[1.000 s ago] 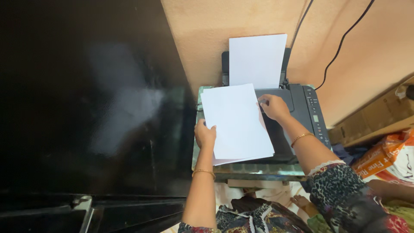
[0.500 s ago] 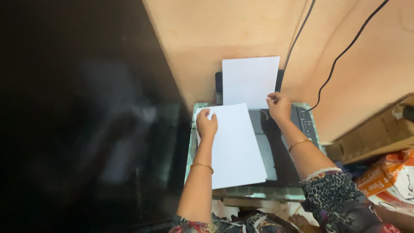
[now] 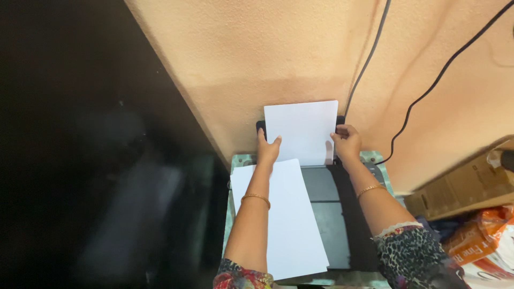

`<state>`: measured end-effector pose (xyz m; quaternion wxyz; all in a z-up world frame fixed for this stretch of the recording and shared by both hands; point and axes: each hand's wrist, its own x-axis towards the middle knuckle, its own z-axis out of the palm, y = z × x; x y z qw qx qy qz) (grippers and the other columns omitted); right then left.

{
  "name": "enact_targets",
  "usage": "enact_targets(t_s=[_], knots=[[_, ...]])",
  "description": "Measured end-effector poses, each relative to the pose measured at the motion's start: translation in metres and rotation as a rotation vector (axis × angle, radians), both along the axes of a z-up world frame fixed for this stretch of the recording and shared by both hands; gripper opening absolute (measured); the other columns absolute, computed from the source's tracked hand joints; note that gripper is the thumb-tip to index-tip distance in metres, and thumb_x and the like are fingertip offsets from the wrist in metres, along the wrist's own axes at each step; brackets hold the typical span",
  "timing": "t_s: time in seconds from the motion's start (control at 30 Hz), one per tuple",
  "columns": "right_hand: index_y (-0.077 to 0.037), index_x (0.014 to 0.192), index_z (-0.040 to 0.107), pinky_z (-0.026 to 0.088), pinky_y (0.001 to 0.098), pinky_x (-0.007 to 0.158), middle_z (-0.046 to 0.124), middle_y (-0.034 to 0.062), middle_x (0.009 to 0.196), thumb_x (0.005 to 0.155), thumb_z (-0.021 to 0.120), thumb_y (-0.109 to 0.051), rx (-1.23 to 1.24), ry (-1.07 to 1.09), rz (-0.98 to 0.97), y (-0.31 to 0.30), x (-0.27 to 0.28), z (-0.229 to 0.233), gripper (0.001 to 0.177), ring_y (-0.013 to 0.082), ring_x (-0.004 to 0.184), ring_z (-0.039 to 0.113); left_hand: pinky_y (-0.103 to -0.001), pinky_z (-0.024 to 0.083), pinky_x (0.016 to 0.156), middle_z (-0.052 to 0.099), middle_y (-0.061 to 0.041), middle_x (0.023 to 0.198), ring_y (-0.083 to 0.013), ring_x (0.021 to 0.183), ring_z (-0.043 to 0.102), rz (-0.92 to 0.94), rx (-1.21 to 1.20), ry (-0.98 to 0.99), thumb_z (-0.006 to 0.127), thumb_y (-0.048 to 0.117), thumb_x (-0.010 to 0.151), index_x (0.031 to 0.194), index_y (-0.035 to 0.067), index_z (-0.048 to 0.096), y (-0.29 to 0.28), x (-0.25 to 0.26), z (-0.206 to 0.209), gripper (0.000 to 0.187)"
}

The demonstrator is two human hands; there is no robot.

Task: The person operates a multifunction printer to copy documents. They place a sheet on the scanner, close the lid, and retrieve the printed copy. They repeat this process several times, then load blank sheets into the paper tray.

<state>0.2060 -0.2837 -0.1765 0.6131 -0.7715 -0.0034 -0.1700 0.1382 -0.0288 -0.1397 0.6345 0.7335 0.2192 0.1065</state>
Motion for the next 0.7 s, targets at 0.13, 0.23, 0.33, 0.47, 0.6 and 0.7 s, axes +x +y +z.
enact_targets(t_s=[0.13, 0.23, 0.33, 0.47, 0.6, 0.7], knots=[[-0.002, 0.103, 0.068, 0.056, 0.0289, 0.076, 0.071, 0.0051, 0.092, 0.082, 0.082, -0.005, 0.027, 0.046, -0.048, 0.008, 0.006, -0.006, 0.025, 0.0136, 0.082, 0.065, -0.039, 0.038, 0.114, 0.043, -0.017, 0.158, -0.0310, 0.143, 0.044, -0.047, -0.048, -0.044, 0.070, 0.020, 0.092, 0.158, 0.003, 0.027, 0.009, 0.006, -0.006, 0.080], [-0.001, 0.092, 0.068, 0.053, 0.0286, 0.070, 0.068, 0.0045, 0.083, 0.080, 0.085, -0.004, -0.043, 0.021, -0.144, 0.013, 0.007, -0.005, 0.020, 0.0130, 0.075, 0.061, -0.040, 0.038, 0.114, 0.044, -0.014, 0.157, -0.0297, 0.145, 0.040, -0.041, -0.066, -0.001, 0.070, 0.018, 0.091, 0.158, 0.006, 0.029, 0.014, 0.008, -0.013, 0.079], [-0.002, 0.085, 0.069, 0.051, 0.0278, 0.067, 0.067, 0.0026, 0.077, 0.081, 0.085, -0.005, -0.056, 0.010, -0.160, 0.014, 0.010, -0.002, 0.017, 0.0115, 0.070, 0.060, -0.039, 0.040, 0.114, 0.047, -0.014, 0.156, -0.0294, 0.145, 0.044, -0.047, -0.062, -0.016, 0.071, 0.015, 0.090, 0.157, 0.006, 0.031, 0.018, 0.012, -0.014, 0.079], [-0.003, 0.085, 0.071, 0.051, 0.0274, 0.066, 0.068, 0.0020, 0.077, 0.084, 0.082, -0.005, -0.040, -0.017, -0.137, 0.011, 0.010, -0.001, 0.011, 0.0109, 0.070, 0.061, -0.039, 0.040, 0.114, 0.046, -0.014, 0.156, -0.0295, 0.144, 0.043, -0.052, -0.083, -0.017, 0.071, 0.013, 0.090, 0.156, 0.006, 0.031, 0.019, 0.009, -0.013, 0.077], [-0.002, 0.087, 0.071, 0.051, 0.0270, 0.067, 0.069, 0.0036, 0.078, 0.087, 0.079, -0.005, -0.003, -0.052, -0.126, 0.011, 0.002, 0.005, 0.009, 0.0110, 0.071, 0.062, -0.038, 0.042, 0.111, 0.044, -0.016, 0.156, -0.0297, 0.142, 0.046, -0.049, -0.127, -0.058, 0.072, 0.010, 0.089, 0.155, 0.006, 0.032, 0.015, 0.003, -0.008, 0.077], [0.000, 0.090, 0.073, 0.051, 0.0275, 0.067, 0.070, 0.0052, 0.079, 0.090, 0.077, -0.003, -0.074, -0.138, -0.150, 0.010, -0.010, 0.017, 0.005, 0.0119, 0.072, 0.063, -0.039, 0.045, 0.109, 0.053, -0.023, 0.150, -0.0328, 0.137, 0.055, -0.083, -0.231, -0.060, 0.069, 0.014, 0.087, 0.157, 0.007, 0.032, 0.013, -0.001, -0.001, 0.079]])
